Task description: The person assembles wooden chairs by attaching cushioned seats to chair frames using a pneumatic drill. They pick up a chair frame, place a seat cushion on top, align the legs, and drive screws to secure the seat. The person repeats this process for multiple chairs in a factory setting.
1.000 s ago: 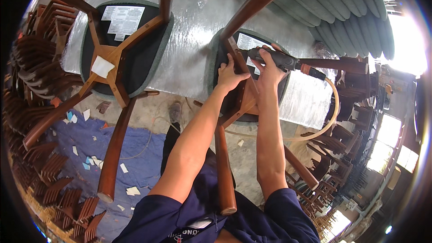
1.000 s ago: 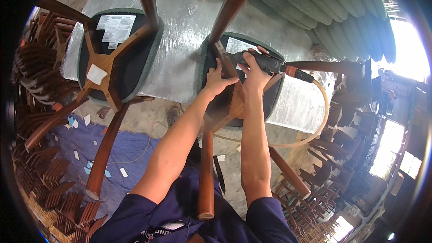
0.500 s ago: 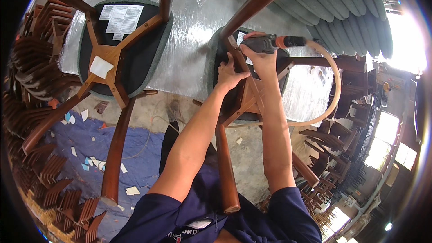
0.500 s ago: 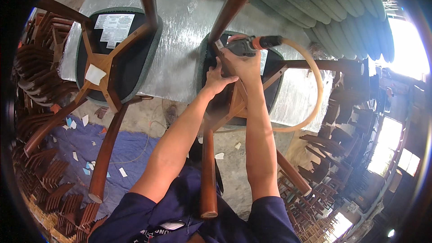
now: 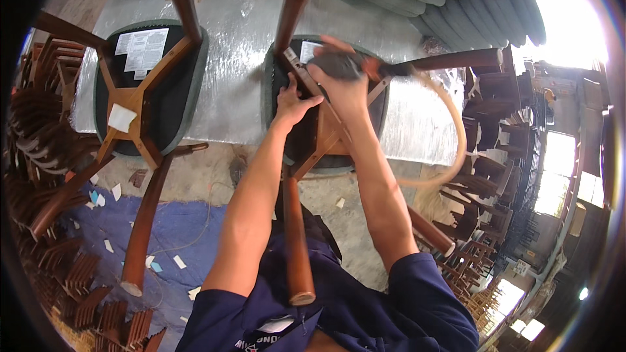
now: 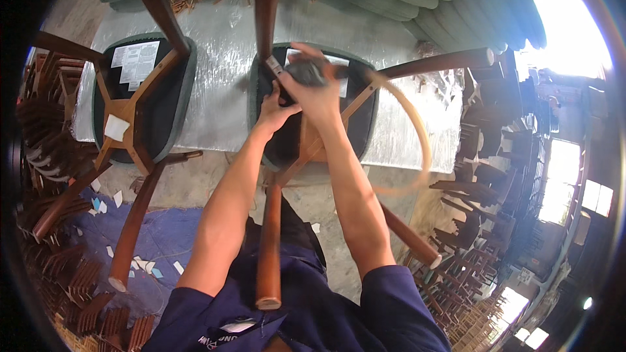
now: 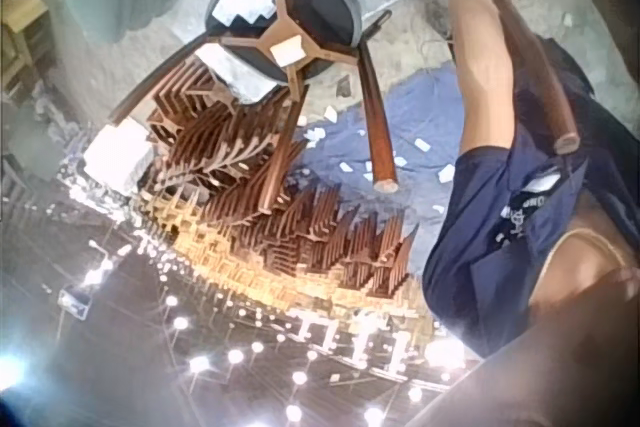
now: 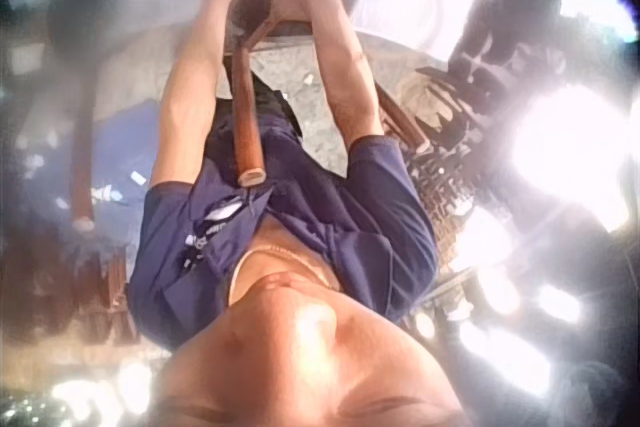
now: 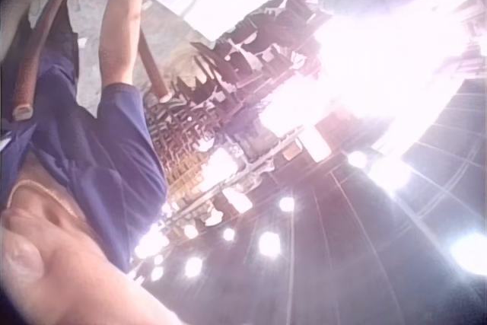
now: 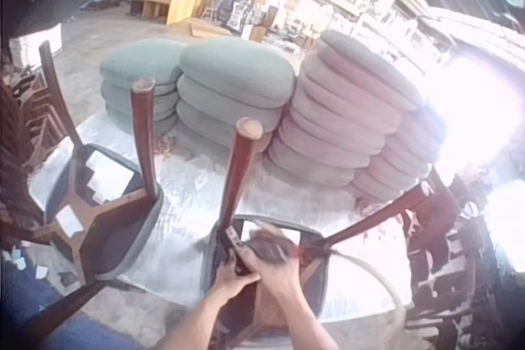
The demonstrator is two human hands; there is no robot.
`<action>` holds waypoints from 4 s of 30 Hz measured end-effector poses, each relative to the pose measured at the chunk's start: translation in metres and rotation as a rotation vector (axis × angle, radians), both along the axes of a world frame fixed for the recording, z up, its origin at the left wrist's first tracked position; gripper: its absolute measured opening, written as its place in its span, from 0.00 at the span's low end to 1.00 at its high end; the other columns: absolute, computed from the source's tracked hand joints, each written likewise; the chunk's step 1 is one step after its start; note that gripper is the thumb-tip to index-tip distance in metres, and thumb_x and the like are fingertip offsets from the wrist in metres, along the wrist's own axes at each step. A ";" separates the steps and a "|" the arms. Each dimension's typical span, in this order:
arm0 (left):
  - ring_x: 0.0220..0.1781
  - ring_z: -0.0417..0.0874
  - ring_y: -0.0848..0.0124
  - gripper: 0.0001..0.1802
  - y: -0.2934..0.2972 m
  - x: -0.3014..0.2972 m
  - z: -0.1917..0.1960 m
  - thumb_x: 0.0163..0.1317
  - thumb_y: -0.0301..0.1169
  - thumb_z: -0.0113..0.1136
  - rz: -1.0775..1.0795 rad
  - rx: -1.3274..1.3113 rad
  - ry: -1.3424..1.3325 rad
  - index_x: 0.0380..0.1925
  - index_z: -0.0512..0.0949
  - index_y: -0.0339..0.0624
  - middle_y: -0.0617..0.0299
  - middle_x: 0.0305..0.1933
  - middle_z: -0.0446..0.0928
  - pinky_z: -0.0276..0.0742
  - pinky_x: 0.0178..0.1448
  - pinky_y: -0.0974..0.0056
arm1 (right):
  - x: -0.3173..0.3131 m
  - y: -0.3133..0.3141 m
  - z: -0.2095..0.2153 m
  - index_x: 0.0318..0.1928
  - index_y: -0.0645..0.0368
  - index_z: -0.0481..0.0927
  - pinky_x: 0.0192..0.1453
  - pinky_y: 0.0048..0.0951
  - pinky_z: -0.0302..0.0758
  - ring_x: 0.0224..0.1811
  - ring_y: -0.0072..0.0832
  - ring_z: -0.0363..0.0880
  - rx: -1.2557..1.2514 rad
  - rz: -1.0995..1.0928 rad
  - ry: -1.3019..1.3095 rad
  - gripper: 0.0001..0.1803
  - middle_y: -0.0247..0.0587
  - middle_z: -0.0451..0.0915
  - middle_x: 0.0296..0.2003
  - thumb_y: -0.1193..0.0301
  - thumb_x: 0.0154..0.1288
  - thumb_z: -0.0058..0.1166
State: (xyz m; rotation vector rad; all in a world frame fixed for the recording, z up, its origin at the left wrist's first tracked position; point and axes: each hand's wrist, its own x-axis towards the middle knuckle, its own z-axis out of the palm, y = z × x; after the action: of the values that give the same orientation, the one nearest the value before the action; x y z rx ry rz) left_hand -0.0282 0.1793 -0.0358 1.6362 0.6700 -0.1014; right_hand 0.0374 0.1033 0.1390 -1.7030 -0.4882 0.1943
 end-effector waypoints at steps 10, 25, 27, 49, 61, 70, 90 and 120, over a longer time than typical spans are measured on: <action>0.61 0.74 0.56 0.73 -0.006 -0.003 0.021 0.50 0.56 0.82 -0.012 -0.045 0.095 0.86 0.46 0.39 0.50 0.59 0.69 0.73 0.70 0.56 | 0.071 -0.192 -0.019 0.63 0.58 0.77 0.48 0.44 0.92 0.50 0.39 0.88 0.396 -0.866 0.275 0.28 0.46 0.85 0.51 0.80 0.61 0.67; 0.55 0.75 0.62 0.72 -0.004 -0.001 0.025 0.52 0.54 0.82 0.020 -0.104 0.071 0.86 0.45 0.38 0.52 0.59 0.66 0.77 0.65 0.61 | 0.092 -0.182 -0.031 0.57 0.62 0.82 0.49 0.30 0.85 0.49 0.28 0.86 0.139 -0.656 0.152 0.24 0.40 0.86 0.45 0.80 0.59 0.71; 0.55 0.75 0.62 0.73 -0.005 -0.001 0.027 0.52 0.54 0.82 0.011 -0.118 0.061 0.85 0.44 0.37 0.52 0.59 0.66 0.77 0.65 0.61 | 0.116 -0.193 -0.030 0.55 0.62 0.83 0.54 0.29 0.82 0.48 0.25 0.84 -0.003 -0.418 0.079 0.25 0.37 0.86 0.45 0.82 0.56 0.72; 0.53 0.75 0.66 0.70 -0.008 0.002 0.021 0.54 0.50 0.83 0.010 -0.079 0.068 0.85 0.45 0.36 0.57 0.55 0.67 0.73 0.65 0.65 | 0.115 -0.177 -0.023 0.49 0.60 0.86 0.48 0.30 0.82 0.41 0.24 0.84 0.002 -0.572 0.219 0.20 0.35 0.85 0.41 0.81 0.54 0.72; 0.39 0.81 0.75 0.38 0.003 -0.032 0.026 0.67 0.39 0.74 0.297 -0.297 -0.185 0.72 0.70 0.35 0.66 0.39 0.81 0.77 0.42 0.66 | -0.184 -0.213 0.041 0.60 0.61 0.82 0.66 0.34 0.79 0.58 0.30 0.84 -0.177 -0.380 0.051 0.27 0.41 0.84 0.56 0.82 0.59 0.72; 0.34 0.90 0.67 0.29 0.037 -0.344 0.027 0.76 0.53 0.58 -0.481 -0.555 0.662 0.42 0.86 0.34 0.54 0.33 0.89 0.84 0.38 0.64 | -0.400 -0.137 -0.018 0.58 0.57 0.86 0.61 0.39 0.82 0.56 0.43 0.86 -0.422 -0.134 0.216 0.24 0.48 0.86 0.53 0.69 0.61 0.76; 0.50 0.82 0.59 0.26 0.063 -0.173 0.048 0.63 0.35 0.70 0.044 0.163 -0.419 0.54 0.70 0.34 0.48 0.51 0.78 0.85 0.50 0.54 | -0.595 -0.169 -0.089 0.62 0.60 0.82 0.61 0.48 0.82 0.56 0.52 0.86 -0.477 -0.726 0.585 0.31 0.58 0.88 0.52 0.59 0.60 0.69; 0.34 0.75 0.65 0.14 0.084 -0.200 0.225 0.63 0.32 0.66 -0.319 -0.389 -0.565 0.41 0.70 0.42 0.57 0.35 0.73 0.77 0.38 0.59 | -0.316 -0.086 0.020 0.32 0.58 0.82 0.42 0.29 0.78 0.35 0.18 0.80 0.274 -1.259 -0.078 0.10 0.29 0.83 0.29 0.72 0.59 0.74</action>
State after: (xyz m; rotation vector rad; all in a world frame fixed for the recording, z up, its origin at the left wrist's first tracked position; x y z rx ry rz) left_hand -0.2282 0.2636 0.1893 1.2934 -0.0477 0.0040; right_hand -0.2790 0.0170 0.1589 -1.4636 0.5297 -0.8106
